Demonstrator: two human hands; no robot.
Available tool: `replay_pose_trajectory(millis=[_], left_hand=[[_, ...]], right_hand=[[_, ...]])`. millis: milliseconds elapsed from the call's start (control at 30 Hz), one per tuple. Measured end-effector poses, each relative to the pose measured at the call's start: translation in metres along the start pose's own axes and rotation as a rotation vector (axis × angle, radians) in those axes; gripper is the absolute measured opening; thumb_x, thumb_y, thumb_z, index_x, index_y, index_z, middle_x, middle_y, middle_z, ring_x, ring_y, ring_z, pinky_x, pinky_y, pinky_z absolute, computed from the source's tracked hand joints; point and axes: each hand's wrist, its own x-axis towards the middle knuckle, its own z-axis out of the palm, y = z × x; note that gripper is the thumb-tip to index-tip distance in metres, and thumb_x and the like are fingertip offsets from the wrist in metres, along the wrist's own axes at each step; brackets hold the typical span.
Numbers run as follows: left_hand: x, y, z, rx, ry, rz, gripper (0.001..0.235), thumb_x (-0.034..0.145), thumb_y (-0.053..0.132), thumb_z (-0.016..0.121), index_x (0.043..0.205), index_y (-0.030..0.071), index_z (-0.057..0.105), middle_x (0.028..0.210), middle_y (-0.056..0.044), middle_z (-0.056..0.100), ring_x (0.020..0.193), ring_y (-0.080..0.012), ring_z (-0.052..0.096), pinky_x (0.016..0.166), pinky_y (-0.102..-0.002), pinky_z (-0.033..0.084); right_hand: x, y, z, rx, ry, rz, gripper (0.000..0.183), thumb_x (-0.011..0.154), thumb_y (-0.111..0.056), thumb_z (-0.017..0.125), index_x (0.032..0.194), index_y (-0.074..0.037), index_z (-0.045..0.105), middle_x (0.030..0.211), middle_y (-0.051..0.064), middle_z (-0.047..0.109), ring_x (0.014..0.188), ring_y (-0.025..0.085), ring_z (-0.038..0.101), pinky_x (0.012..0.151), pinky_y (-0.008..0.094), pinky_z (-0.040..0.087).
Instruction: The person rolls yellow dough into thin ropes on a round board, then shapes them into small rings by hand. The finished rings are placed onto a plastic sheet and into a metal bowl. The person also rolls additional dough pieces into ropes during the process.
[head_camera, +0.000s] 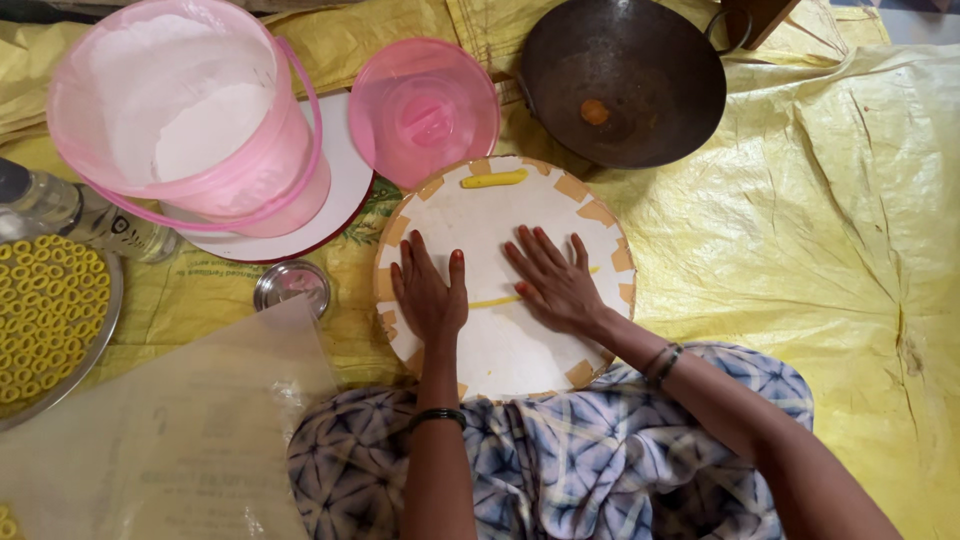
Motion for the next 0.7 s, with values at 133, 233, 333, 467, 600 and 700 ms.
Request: replay_pose_trajectory(millis=[133, 233, 333, 467, 600, 700], left_hand=[[-0.001, 0.004, -0.002, 0.026, 0.009, -0.009, 0.081, 0.102, 0.061, 0.038, 0.159, 0.004, 0.03, 0.163, -0.016, 0.038, 0.154, -0.0239, 0.028, 0.128, -0.044, 0.01], [0.0, 0.006, -0.004, 0.042, 0.007, 0.001, 0.079, 0.104, 0.059, 0.04, 0.159, 0.003, 0.03, 0.162, -0.016, 0.039, 0.154, -0.0251, 0.029, 0.128, -0.044, 0.01], [0.001, 0.007, -0.005, 0.059, 0.002, -0.019, 0.078, 0.102, 0.056, 0.044, 0.159, 0.004, 0.031, 0.161, -0.016, 0.04, 0.152, -0.025, 0.031, 0.127, -0.044, 0.012], [0.0, 0.007, -0.005, 0.083, 0.026, -0.013, 0.076, 0.102, 0.054, 0.046, 0.158, 0.004, 0.033, 0.161, -0.017, 0.041, 0.151, -0.0258, 0.033, 0.127, -0.044, 0.015], [0.0, 0.006, -0.001, 0.086, 0.039, -0.005, 0.076, 0.102, 0.054, 0.046, 0.158, 0.004, 0.034, 0.161, -0.016, 0.041, 0.151, -0.0256, 0.033, 0.127, -0.044, 0.016], [-0.001, 0.006, 0.0, 0.097, 0.045, 0.013, 0.076, 0.103, 0.055, 0.045, 0.158, 0.004, 0.033, 0.161, -0.016, 0.041, 0.152, -0.0257, 0.032, 0.127, -0.044, 0.015]], right_hand=[[0.007, 0.003, 0.001, 0.005, -0.014, 0.017, 0.067, 0.106, -0.055, 0.012, 0.165, -0.024, 0.023, 0.173, 0.01, 0.014, 0.158, 0.029, 0.013, 0.121, 0.067, 0.0], [0.047, 0.011, 0.004, -0.006, 0.019, 0.059, 0.067, 0.106, -0.057, 0.013, 0.165, -0.025, 0.022, 0.173, 0.009, 0.012, 0.158, 0.029, 0.013, 0.12, 0.067, -0.001], [0.093, 0.021, 0.004, 0.009, 0.06, 0.119, 0.068, 0.106, -0.056, 0.015, 0.165, -0.024, 0.02, 0.174, 0.008, 0.01, 0.159, 0.028, 0.01, 0.12, 0.068, -0.001], [0.119, 0.032, 0.002, 0.0, 0.071, 0.216, 0.068, 0.105, -0.055, 0.016, 0.167, -0.027, 0.017, 0.175, 0.004, 0.007, 0.161, 0.024, 0.007, 0.122, 0.068, -0.002], [0.101, 0.036, 0.003, 0.024, 0.05, 0.232, 0.07, 0.106, -0.058, 0.018, 0.167, -0.023, 0.013, 0.174, 0.006, 0.004, 0.161, 0.025, 0.004, 0.122, 0.067, -0.004], [0.064, 0.029, 0.006, 0.004, -0.007, 0.2, 0.072, 0.104, -0.059, 0.015, 0.166, -0.023, 0.012, 0.174, 0.006, 0.0, 0.159, 0.025, 0.002, 0.121, 0.065, -0.003]])
